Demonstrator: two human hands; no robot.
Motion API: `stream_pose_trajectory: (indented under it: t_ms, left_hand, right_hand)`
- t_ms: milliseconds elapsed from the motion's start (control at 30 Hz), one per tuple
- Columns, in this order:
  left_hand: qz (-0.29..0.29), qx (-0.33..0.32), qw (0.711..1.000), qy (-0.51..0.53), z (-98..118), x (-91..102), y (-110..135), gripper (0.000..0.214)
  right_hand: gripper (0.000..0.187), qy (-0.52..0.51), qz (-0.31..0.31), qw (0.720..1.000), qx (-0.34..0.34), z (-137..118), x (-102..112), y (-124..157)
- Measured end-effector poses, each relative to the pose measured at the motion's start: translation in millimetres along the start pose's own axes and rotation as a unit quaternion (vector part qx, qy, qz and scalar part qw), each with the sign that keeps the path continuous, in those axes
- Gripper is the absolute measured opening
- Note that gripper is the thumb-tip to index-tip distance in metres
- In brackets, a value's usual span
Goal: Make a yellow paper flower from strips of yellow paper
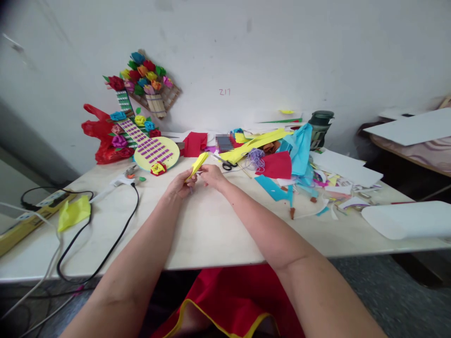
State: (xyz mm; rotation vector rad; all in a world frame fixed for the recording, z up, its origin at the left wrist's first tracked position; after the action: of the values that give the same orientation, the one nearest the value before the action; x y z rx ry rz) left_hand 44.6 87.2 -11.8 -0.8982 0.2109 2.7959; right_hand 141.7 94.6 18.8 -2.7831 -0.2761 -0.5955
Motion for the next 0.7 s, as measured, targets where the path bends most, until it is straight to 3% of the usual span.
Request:
stream_pose_trajectory:
  t_ms: [133, 300, 700]
  left_hand:
    - [0.01, 0.0, 1.0, -0.008, -1, 1.6, -1, 0.006]
    - [0.012, 0.014, 1.0, 0.009, -2, 1.5, 2, 0.005]
    - [0.019, 0.063, 0.996, 0.057, -7, 2.0, 4, 0.007]
  right_hand:
    - [0.018, 0.002, 0.009, 0.999, -0.032, 9, -4, 0]
    - [0.024, 0.011, 0.037, 0.999, 0.03, 7, 10, -4]
    - [0.022, -0.078, 0.05, 0.993, 0.068, 7, 16, -8]
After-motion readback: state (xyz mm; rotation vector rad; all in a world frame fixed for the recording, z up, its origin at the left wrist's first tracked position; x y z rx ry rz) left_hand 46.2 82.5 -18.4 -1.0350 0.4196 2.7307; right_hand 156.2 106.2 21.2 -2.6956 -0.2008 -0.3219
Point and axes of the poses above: each hand's wrist, its own y-axis away from the middle knuckle, its own x-axis out of the back of the hand, z = x × y, the point moved 9 cm from there along -y, towards the middle knuckle, and after that the axes turned 1 degree about y, right-handed, at the moved point
